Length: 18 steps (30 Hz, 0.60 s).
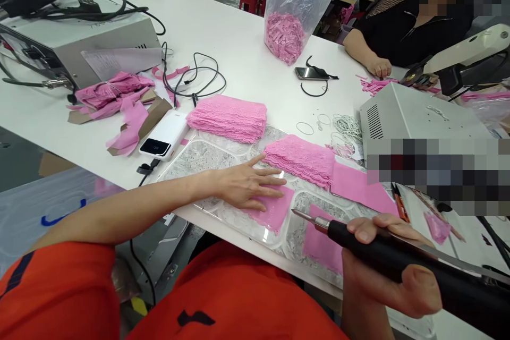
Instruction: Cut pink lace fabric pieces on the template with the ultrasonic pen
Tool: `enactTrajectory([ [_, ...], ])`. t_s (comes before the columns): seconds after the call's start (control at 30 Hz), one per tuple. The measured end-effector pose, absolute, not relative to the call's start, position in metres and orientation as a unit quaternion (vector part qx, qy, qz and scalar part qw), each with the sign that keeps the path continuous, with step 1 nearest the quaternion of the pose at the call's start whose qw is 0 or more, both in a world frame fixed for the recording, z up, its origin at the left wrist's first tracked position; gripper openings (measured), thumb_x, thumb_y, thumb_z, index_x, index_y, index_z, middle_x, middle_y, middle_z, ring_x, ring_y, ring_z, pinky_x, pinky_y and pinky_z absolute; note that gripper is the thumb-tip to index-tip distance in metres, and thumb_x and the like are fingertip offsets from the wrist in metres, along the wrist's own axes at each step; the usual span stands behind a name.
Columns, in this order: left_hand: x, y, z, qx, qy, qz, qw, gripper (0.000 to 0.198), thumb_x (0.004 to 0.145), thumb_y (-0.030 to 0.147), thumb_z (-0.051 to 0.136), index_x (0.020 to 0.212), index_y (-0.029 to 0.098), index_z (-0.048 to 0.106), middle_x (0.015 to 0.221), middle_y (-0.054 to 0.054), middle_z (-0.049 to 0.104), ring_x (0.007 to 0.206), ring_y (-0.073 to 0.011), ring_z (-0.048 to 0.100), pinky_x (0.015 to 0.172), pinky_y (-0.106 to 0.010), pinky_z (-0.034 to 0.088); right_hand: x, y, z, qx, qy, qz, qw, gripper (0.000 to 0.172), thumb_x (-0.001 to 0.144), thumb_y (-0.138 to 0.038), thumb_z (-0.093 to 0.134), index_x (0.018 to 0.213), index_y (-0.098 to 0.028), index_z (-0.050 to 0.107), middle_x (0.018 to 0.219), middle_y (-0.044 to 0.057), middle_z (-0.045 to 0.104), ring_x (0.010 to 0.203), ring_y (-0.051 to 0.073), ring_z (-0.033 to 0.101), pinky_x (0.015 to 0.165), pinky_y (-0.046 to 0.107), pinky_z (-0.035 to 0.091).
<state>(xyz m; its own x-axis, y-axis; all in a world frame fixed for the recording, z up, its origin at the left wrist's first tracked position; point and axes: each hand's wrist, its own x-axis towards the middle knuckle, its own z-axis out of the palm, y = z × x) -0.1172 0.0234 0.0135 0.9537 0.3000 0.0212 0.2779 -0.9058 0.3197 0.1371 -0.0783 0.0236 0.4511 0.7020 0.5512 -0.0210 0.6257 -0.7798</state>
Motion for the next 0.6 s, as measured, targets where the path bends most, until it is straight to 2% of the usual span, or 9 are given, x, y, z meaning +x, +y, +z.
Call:
enactTrajectory([
  [0.13,-0.149,0.021,0.012,0.969,0.199,0.050,0.139,0.051,0.097,0.043,0.052,0.142,0.022,0.048,0.155,-0.009,0.036,0.148,-0.0284,0.025,0.120,-0.056,-0.007,0.133,-0.084,0.027,-0.368,-0.478,0.271,0.750,0.035,0.068,-0.041,0.051,0.086,-0.016,0.068,0.080,0.003,0.062,0.047,0.012,0.052,0.046,0.034,0.046],
  [0.37,-0.197,0.005,0.004,0.949,0.272,0.068,0.142,0.049,0.097,0.043,0.053,0.141,0.024,0.049,0.155,-0.011,0.036,0.147,-0.0288,0.027,0.120,-0.056,0.001,0.124,-0.096,0.027,-0.377,-0.488,0.342,0.709,0.031,0.069,-0.039,0.054,0.087,-0.018,0.067,0.081,0.003,0.062,0.048,0.012,0.050,0.049,0.036,0.047],
  [0.6,-0.210,0.001,0.002,0.940,0.291,0.094,0.152,0.047,0.096,0.042,0.055,0.139,0.023,0.052,0.154,-0.012,0.038,0.145,-0.0306,0.030,0.119,-0.058,0.007,0.125,-0.096,0.028,-0.374,-0.504,0.336,0.702,0.034,0.067,-0.039,0.052,0.086,-0.016,0.069,0.080,0.004,0.063,0.046,0.012,0.050,0.045,0.034,0.044],
])
